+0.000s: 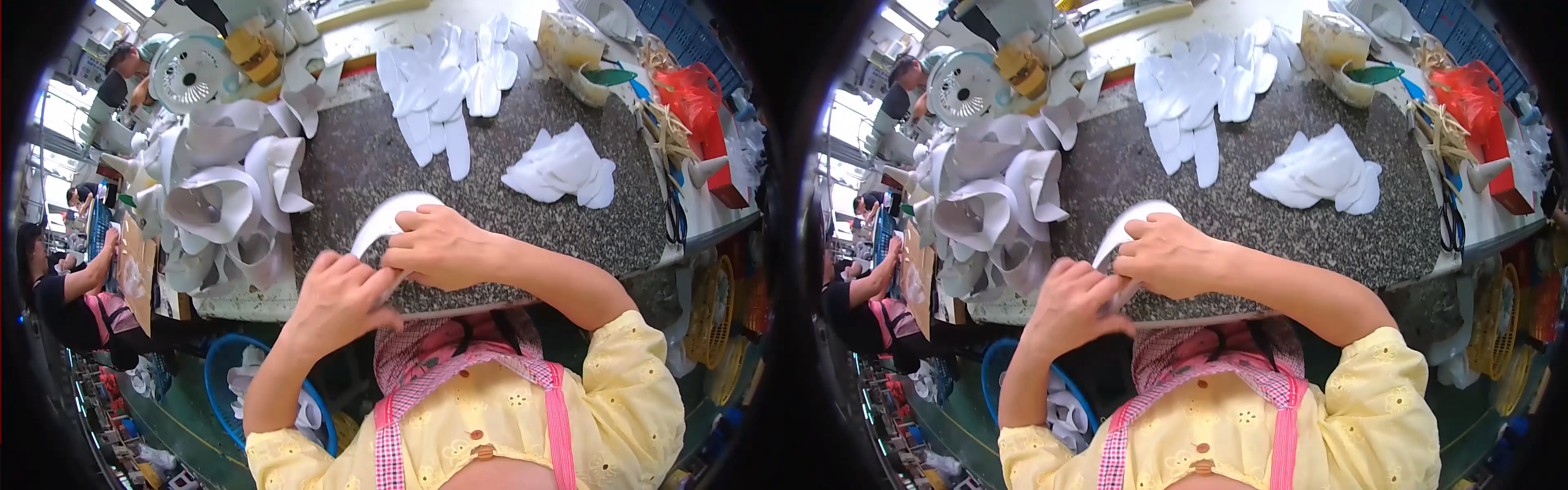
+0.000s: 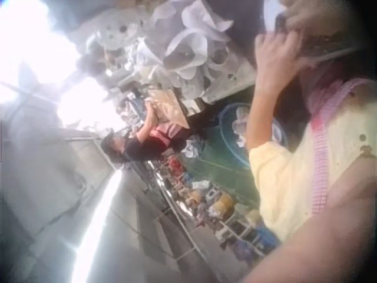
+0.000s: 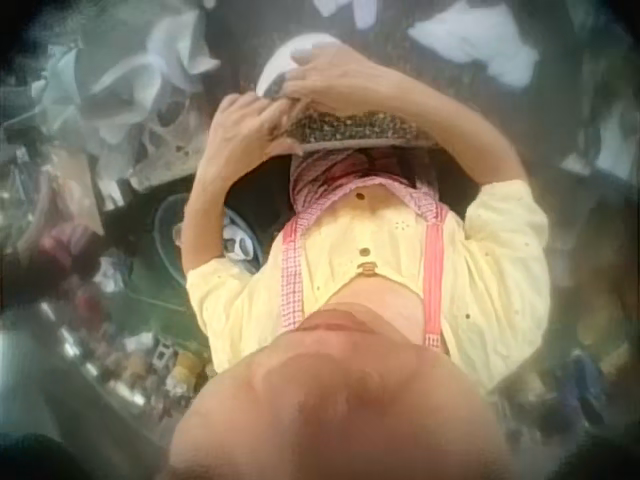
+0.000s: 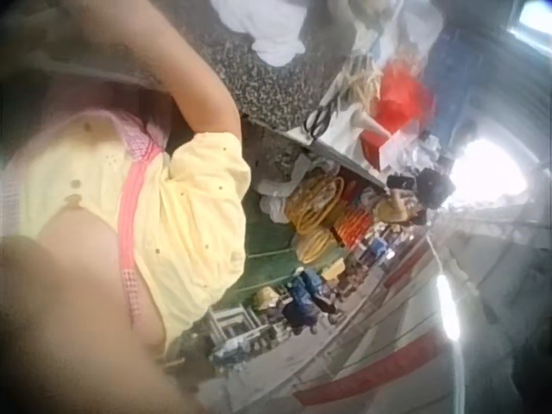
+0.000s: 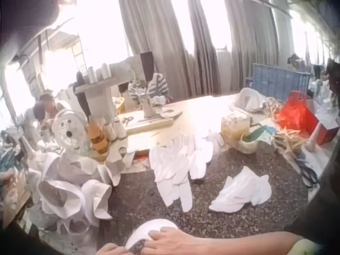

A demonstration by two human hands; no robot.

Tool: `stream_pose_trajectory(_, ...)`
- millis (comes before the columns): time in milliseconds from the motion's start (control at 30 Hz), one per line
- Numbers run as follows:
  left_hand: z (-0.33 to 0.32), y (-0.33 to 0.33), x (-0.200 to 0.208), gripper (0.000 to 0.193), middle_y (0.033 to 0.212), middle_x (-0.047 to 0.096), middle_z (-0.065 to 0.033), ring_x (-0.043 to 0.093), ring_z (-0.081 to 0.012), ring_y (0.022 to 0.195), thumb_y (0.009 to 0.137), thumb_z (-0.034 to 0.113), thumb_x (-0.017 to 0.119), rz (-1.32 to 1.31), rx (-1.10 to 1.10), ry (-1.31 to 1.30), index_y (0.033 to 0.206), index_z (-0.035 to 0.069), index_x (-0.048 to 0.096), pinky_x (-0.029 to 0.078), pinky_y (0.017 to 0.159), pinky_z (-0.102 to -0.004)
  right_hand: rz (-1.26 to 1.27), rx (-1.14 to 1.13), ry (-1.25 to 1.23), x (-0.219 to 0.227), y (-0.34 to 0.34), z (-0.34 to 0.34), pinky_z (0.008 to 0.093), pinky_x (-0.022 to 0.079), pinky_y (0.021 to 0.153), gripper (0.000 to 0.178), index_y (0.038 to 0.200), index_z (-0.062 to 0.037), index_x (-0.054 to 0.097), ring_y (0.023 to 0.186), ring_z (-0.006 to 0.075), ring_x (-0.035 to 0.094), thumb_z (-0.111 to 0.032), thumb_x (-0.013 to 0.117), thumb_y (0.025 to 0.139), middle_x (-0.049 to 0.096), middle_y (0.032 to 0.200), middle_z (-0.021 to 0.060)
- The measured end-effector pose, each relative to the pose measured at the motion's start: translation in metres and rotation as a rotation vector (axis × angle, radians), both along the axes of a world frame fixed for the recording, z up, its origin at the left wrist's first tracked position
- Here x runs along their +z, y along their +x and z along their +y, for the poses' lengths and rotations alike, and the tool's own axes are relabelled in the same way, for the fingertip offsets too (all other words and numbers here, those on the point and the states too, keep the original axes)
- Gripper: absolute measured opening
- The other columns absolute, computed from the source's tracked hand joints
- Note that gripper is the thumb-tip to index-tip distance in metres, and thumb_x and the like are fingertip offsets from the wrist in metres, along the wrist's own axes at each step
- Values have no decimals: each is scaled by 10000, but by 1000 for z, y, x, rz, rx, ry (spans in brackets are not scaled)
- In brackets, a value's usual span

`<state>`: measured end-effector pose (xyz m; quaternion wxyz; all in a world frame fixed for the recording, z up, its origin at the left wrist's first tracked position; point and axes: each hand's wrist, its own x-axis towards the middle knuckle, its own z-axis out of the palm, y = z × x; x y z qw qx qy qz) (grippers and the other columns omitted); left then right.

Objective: The person assembles shoe components by folding and shaping shoe uppers by hand, applying adhesive to inserts with a handheld applicator, and attaching the inserts onto the shoe pieces.

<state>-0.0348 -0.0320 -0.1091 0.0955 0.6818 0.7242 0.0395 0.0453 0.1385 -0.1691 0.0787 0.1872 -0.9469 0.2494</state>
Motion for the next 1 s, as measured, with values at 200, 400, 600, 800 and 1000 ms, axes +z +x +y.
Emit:
stream_pose_trajectory(200, 3, -2, -28, 501, 942, 580, -89, 527, -231, 917, 580, 303, 689, 71, -53, 325, 957, 4, 550, 340, 774, -389, 407, 79, 194, 13, 6, 26, 339, 351, 727, 199, 797, -166, 520, 829, 184, 442, -194, 591, 614, 496, 736, -42)
stream_pose_trajectory(400, -6, -6, -30, 270, 887, 559, -94, 519, -254, 816, 578, 72, 615, 196, -95, 325, 835, 34, 542, 331, 684, -378, 466, 66, 191, 5, 10, 43, 351, 313, 810, 252, 850, -161, 555, 992, 190, 416, -172, 621, 607, 550, 868, -52)
stream_pose_trajectory(600, 36, 7, -70, 161, 854, 529, -76, 492, -241, 781, 689, 43, 572, 220, 137, 540, 845, 48, 535, 311, 653, -347, 523, -456, -800, -3, 108, 136, 328, 381, 839, 323, 984, -89, 577, 949, 166, 520, -154, 631, 672, 593, 960, 54)
stream_pose_trajectory(800, 37, 12, -95, 113, 796, 490, -73, 476, -249, 752, 733, 80, 574, 170, 184, 312, 823, 50, 513, 324, 658, -348, 340, -1894, 94, -86, 268, 311, 367, 369, 852, 351, 965, -111, 598, 927, 296, 478, -175, 601, 620, 576, 954, 97)
stream_pose_trajectory(1000, 29, 19, -84, 191, 929, 504, -113, 471, -294, 879, 689, 32, 590, 100, 219, 271, 864, 5, 518, 352, 738, -371, -200, -2018, 319, -95, 325, 347, 491, 301, 849, 272, 986, -185, 593, 1062, 223, 386, -144, 499, 733, 525, 1040, 36)
